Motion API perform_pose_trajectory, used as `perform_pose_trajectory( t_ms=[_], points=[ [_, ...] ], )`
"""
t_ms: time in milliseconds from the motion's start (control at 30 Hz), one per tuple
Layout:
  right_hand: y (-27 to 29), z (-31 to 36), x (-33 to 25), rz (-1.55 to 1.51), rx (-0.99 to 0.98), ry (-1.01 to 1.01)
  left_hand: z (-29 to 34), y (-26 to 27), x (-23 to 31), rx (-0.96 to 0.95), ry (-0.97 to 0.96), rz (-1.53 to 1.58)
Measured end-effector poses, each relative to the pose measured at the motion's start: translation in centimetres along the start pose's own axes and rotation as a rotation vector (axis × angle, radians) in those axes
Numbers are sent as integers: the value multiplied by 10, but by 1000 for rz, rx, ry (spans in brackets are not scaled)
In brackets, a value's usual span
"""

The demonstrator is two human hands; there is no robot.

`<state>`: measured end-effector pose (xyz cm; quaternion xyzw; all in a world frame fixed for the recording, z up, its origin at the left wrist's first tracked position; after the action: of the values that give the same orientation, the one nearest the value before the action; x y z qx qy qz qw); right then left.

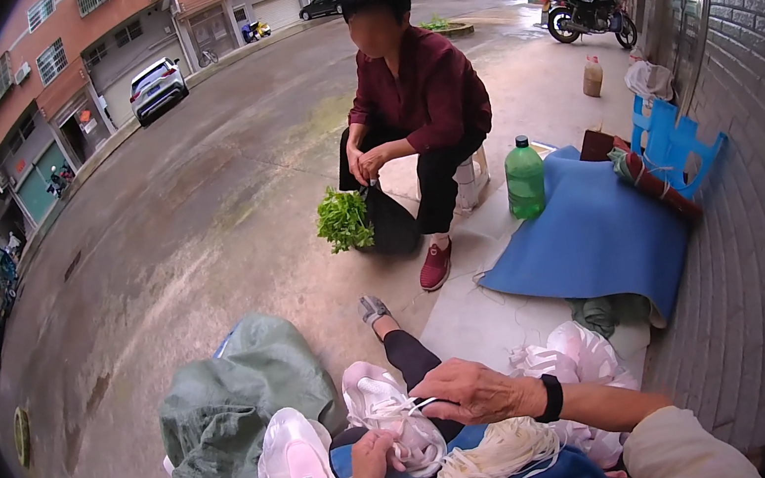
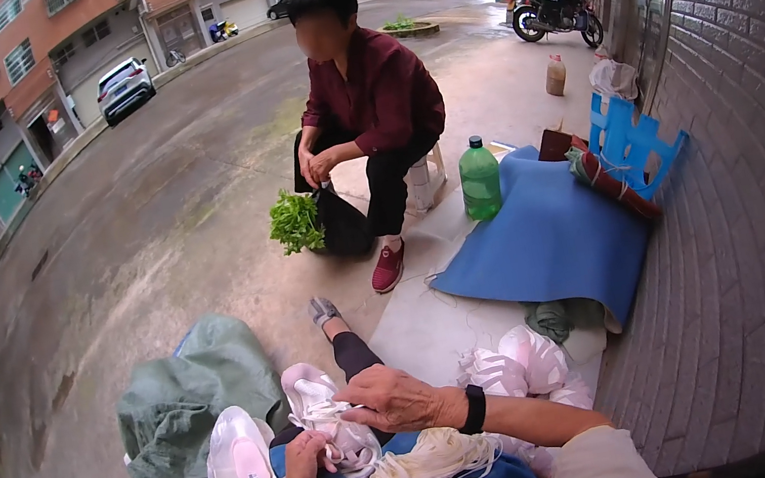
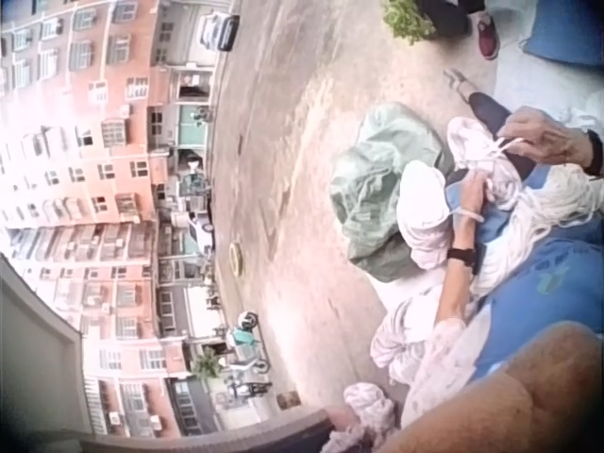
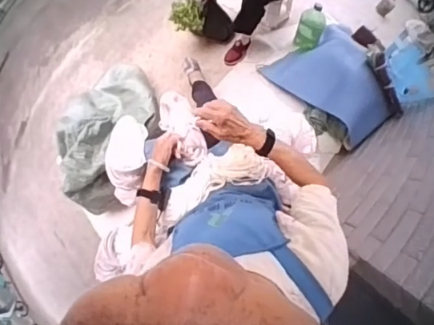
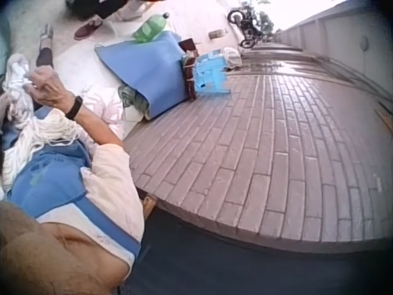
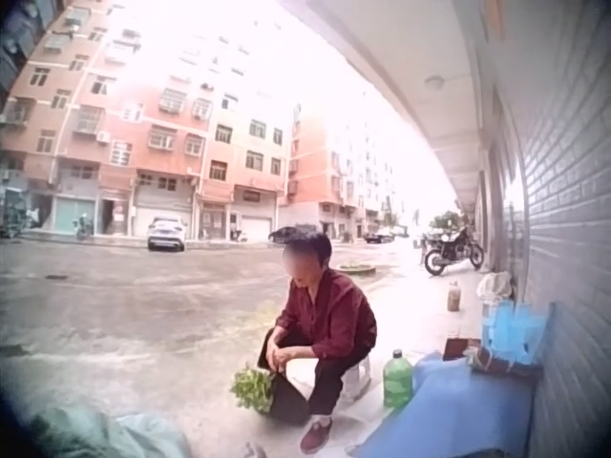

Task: Insert and arrange white laces into a pair of pink and white sneakers.

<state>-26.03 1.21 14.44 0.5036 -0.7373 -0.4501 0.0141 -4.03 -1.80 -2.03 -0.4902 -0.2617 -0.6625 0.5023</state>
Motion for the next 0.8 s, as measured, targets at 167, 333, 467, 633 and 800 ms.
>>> perform_pose_trajectory(
  t_ms=[167, 333, 467, 633, 800],
  points=[
    [8, 5, 24, -218, 136, -425, 4, -2, 0, 21, -7, 4],
    [-33, 30, 25, -234, -57, -445, 1, 0, -1, 3, 1, 11],
    [-58, 42, 29, -215, -155, -446, -1, -2, 1, -3, 2, 17],
    [-57, 39, 30, -207, -181, -426, -1, 1, -2, 7, -5, 10],
    [-66, 49, 29, -202, -194, -416, 4, 0, -2, -4, -13, 26]
  ],
)
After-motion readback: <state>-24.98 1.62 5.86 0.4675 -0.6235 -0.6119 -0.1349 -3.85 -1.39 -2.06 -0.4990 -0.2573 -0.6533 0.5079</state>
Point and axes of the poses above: each hand's wrist, its own z-axis away from the middle knuckle, its own y-axis out of the back of the hand, x = y × z, the point moved 4 cm from there along -z, towards the middle knuckle, and after that the axes turned 1 degree about z, right-handed, at the moved point
